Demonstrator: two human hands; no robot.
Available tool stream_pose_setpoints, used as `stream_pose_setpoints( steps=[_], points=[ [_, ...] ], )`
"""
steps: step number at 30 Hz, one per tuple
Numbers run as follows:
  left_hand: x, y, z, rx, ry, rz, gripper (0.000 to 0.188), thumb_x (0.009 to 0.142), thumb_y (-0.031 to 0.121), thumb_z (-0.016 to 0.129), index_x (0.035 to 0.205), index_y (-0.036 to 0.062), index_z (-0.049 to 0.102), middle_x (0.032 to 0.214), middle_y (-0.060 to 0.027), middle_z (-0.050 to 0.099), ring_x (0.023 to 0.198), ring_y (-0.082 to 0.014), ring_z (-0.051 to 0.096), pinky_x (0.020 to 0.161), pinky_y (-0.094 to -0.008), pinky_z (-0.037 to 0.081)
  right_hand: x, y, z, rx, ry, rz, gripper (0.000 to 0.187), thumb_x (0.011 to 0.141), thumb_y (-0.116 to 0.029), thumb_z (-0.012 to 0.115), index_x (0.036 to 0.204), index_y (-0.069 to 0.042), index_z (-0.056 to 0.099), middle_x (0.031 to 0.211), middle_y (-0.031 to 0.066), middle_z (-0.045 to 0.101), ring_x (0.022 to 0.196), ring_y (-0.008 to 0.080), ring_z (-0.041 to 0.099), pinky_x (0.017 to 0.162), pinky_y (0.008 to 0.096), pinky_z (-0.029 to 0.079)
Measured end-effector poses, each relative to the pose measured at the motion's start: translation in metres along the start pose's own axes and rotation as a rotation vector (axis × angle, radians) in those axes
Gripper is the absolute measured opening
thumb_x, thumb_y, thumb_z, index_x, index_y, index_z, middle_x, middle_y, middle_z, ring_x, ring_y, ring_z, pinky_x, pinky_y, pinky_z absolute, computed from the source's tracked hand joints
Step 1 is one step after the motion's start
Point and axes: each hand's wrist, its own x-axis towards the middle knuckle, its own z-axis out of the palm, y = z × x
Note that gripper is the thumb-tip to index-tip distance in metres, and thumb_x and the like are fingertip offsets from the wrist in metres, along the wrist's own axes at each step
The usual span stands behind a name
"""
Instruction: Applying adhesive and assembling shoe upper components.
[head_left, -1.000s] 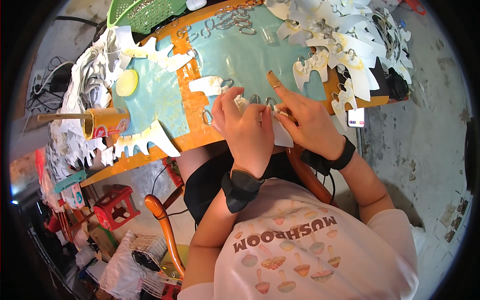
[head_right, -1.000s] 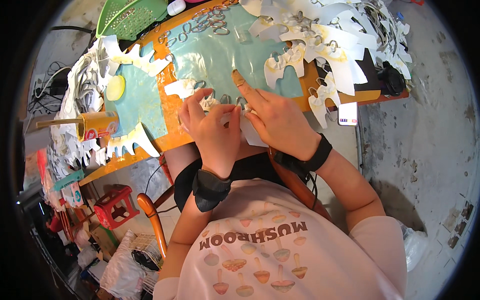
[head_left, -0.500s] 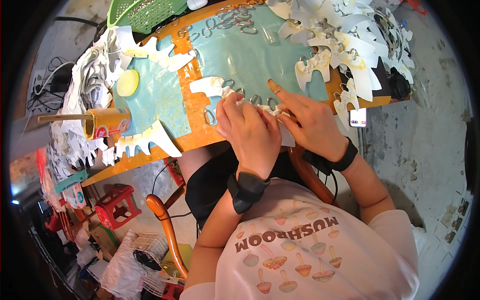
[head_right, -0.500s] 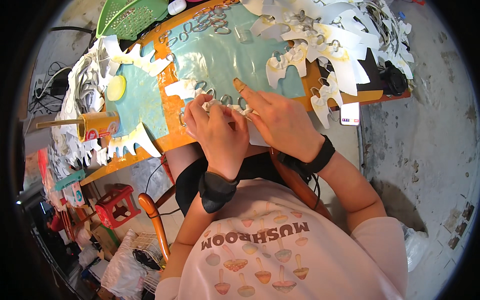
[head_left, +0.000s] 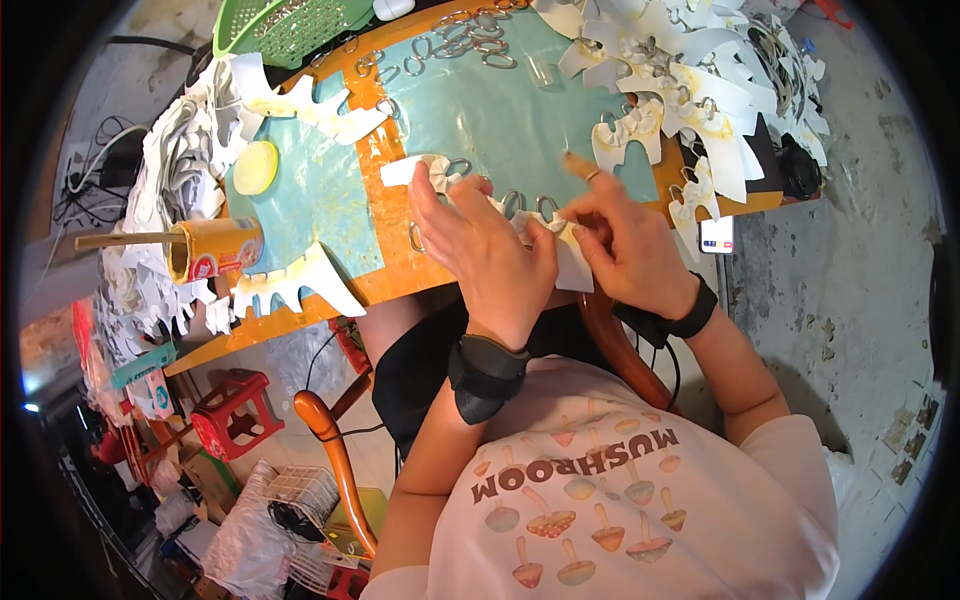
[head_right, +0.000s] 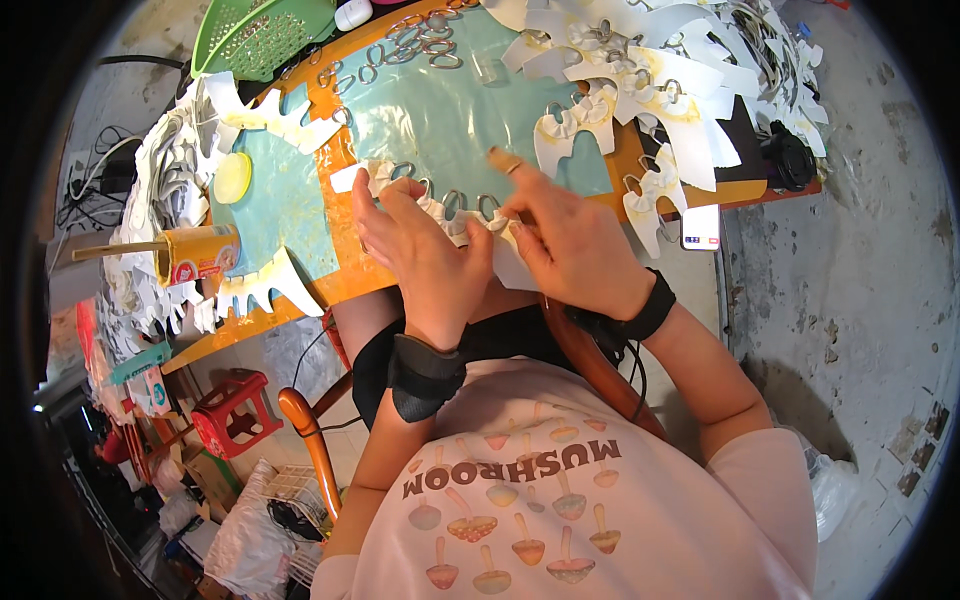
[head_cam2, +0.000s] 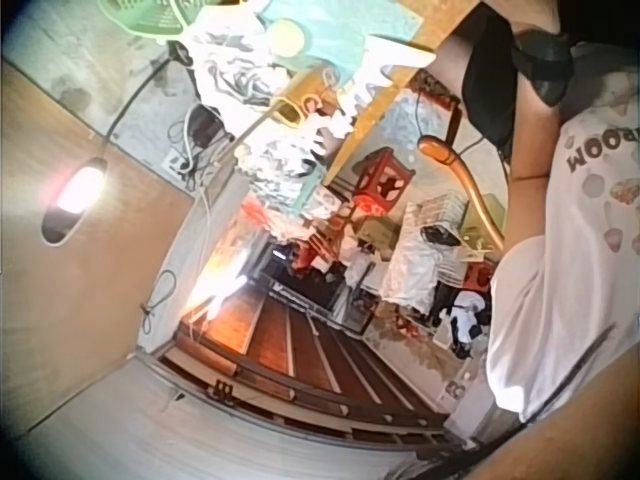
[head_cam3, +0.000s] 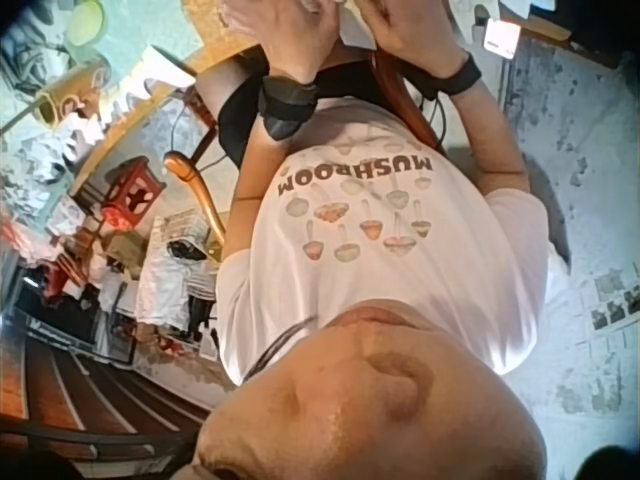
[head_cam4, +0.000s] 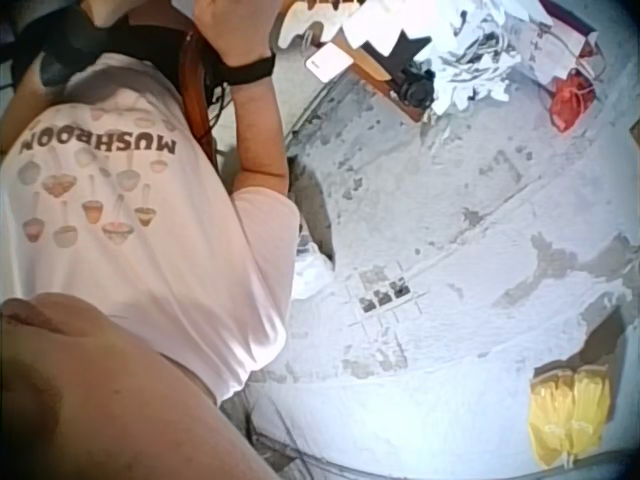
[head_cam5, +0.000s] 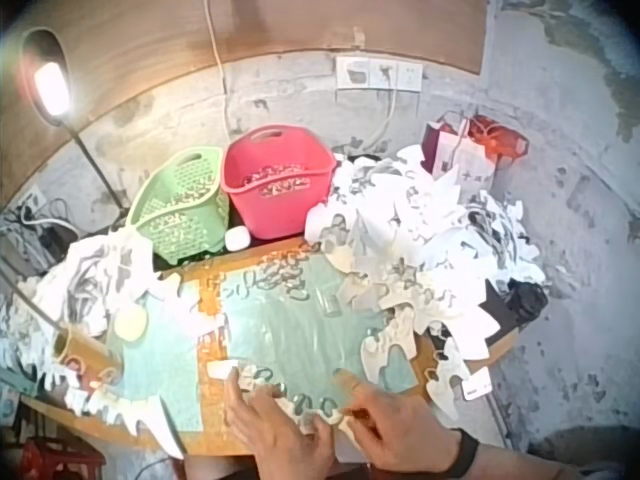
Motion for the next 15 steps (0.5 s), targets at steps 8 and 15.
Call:
stream_pose_setpoints(
  steps=[8, 15],
  points=[
    [0.003, -0.008, 0.002, -0.067, -0.047, -0.021, 0.052, 0.071, 0.009, 0.065, 0.116, -0.0052, 0.043, 0.146, -0.0355, 0.015, 0.138, -0.0531, 0.017, 0.109, -0.0614, 0.017, -0.007, 0.001, 0.008, 0.103, 0.198, -0.035, 0.046, 0.084, 0.004, 0.058, 0.128, 0.001, 0.045, 0.109, 0.0133, 0.066, 0.079, 0.0275, 0.068, 0.065, 0.0332, 0.053],
    [-0.006, -0.002, 0.001, -0.095, 0.021, 0.047, 0.047, 0.072, 0.004, 0.063, 0.117, 0.0060, 0.048, 0.144, -0.0188, 0.034, 0.139, -0.0453, 0.023, 0.111, -0.0645, 0.010, -0.012, 0.004, 0.022, -0.134, 0.209, -0.142, 0.052, 0.080, 0.006, 0.058, 0.131, 0.003, 0.046, 0.092, 0.0111, 0.069, 0.080, 0.0285, 0.070, 0.067, 0.0349, 0.056]
  ],
)
